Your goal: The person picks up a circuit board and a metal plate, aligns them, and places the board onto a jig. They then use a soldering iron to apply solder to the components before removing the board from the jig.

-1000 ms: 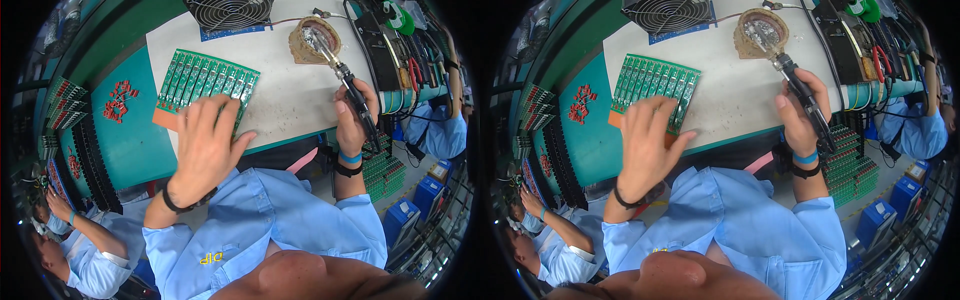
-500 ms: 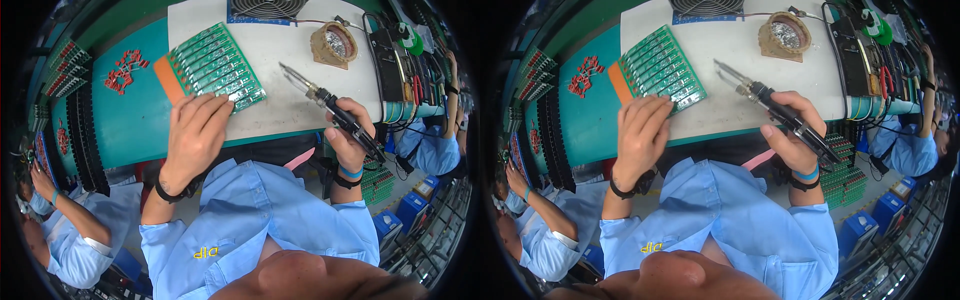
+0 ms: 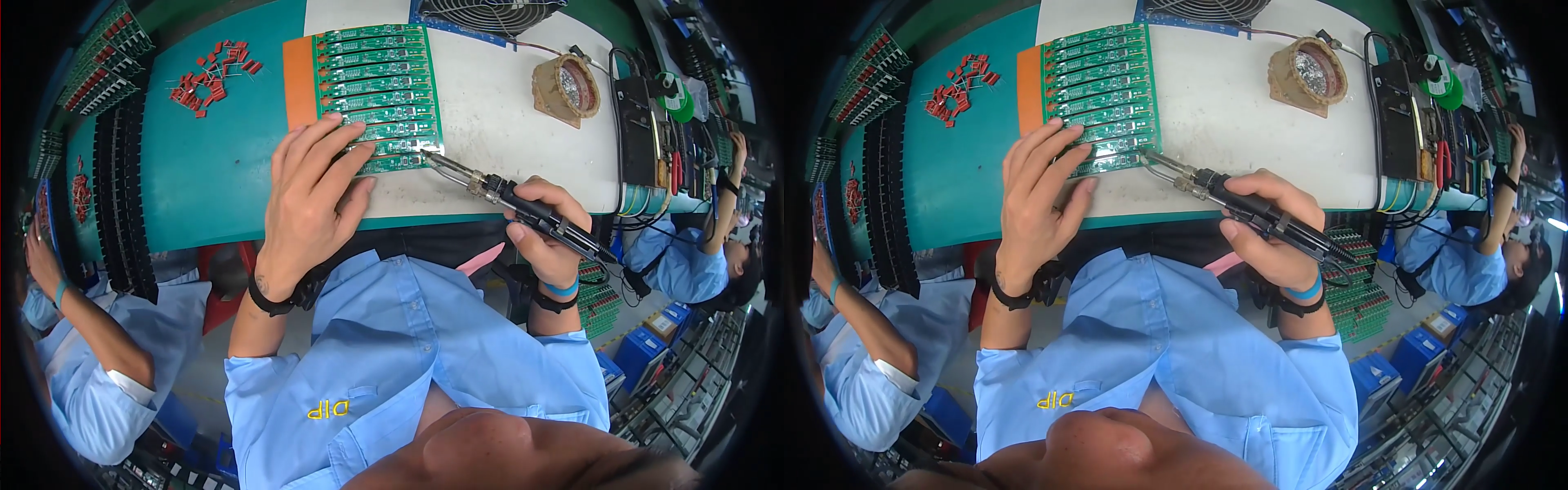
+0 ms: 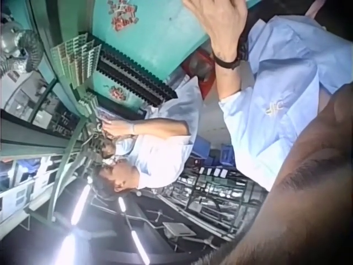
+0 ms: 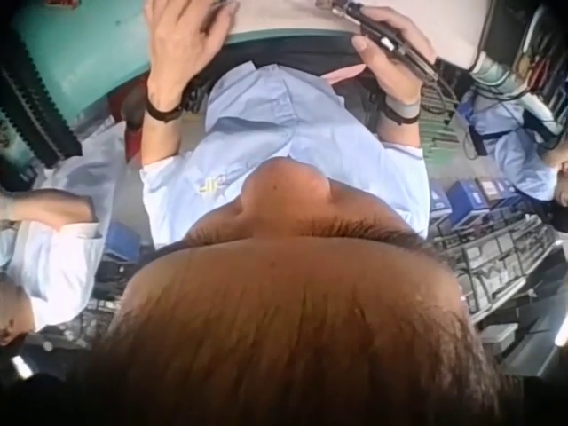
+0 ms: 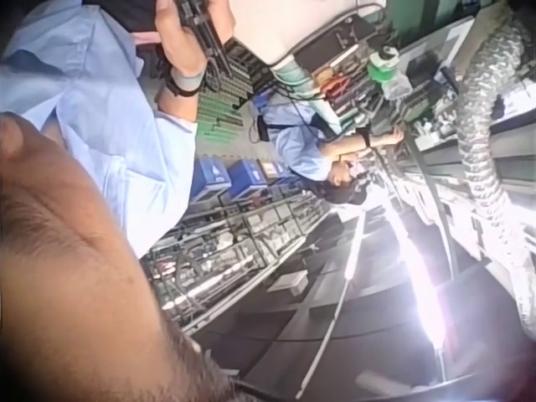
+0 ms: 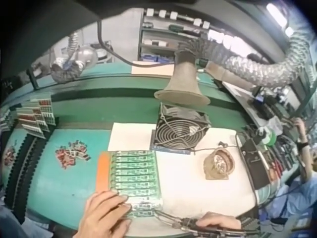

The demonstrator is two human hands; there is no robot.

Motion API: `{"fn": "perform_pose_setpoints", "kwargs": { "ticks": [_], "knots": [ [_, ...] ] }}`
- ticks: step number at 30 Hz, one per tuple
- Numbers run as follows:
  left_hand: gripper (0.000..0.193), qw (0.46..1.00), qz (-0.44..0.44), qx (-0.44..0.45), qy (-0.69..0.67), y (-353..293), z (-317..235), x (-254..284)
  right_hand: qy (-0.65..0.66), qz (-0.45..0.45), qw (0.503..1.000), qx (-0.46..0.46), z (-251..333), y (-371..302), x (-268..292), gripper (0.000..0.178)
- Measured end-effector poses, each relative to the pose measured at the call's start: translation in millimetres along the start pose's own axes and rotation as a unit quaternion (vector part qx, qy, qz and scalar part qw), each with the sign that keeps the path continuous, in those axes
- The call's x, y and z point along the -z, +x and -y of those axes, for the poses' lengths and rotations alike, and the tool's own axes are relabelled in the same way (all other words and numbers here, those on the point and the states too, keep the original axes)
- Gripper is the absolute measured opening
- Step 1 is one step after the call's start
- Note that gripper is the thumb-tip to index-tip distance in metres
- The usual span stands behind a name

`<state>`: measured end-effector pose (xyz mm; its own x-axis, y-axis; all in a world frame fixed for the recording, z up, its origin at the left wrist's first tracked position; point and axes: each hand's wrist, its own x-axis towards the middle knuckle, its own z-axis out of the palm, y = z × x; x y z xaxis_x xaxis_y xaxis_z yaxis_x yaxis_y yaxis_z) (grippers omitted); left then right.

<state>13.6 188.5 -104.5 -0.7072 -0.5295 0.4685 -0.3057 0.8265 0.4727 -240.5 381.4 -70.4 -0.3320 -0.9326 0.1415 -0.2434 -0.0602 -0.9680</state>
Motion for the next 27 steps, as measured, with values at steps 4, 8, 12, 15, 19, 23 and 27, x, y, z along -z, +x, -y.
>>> {"fn": "perform_pose_setpoints", "kwargs": {
  "ticks": [4,8,12,15,19,23,27],
  "knots": [
    [0.035,1.0,0.015,-0.006,0.006,2.3,-2.0,2.2,0.0,0.004,1.0,0.003,-1.1,2.0,-1.6,0.042],
    [0.033,1.0,0.014,-0.004,0.006,2.5,-2.3,2.1,-0.005,0.004,1.0,-0.001,-1.6,2.5,-0.8,0.042],
    [0.033,1.0,0.015,-0.004,0.005,2.3,-2.6,1.8,-0.002,-0.001,1.0,-0.002,-0.4,1.4,-0.1,0.042],
    [0.033,1.0,0.016,0.0,0.006,1.7,-2.9,1.7,-0.008,-0.008,1.0,-0.014,0.8,1.0,-1.2,0.043],
    [0.03,1.0,0.01,0.004,0.001,0.7,-2.0,0.3,-0.01,-0.003,1.0,-0.017,2.4,1.9,-2.7,0.043],
    [0.03,1.0,0.014,0.002,0.003,0.8,-2.0,0.9,-0.01,0.001,1.0,-0.02,3.3,2.5,-2.3,0.043],
    [0.03,1.0,0.015,0.003,0.002,1.4,-2.0,1.0,-0.01,0.002,1.0,-0.015,2.5,3.4,-1.5,0.043]
  ]
}}
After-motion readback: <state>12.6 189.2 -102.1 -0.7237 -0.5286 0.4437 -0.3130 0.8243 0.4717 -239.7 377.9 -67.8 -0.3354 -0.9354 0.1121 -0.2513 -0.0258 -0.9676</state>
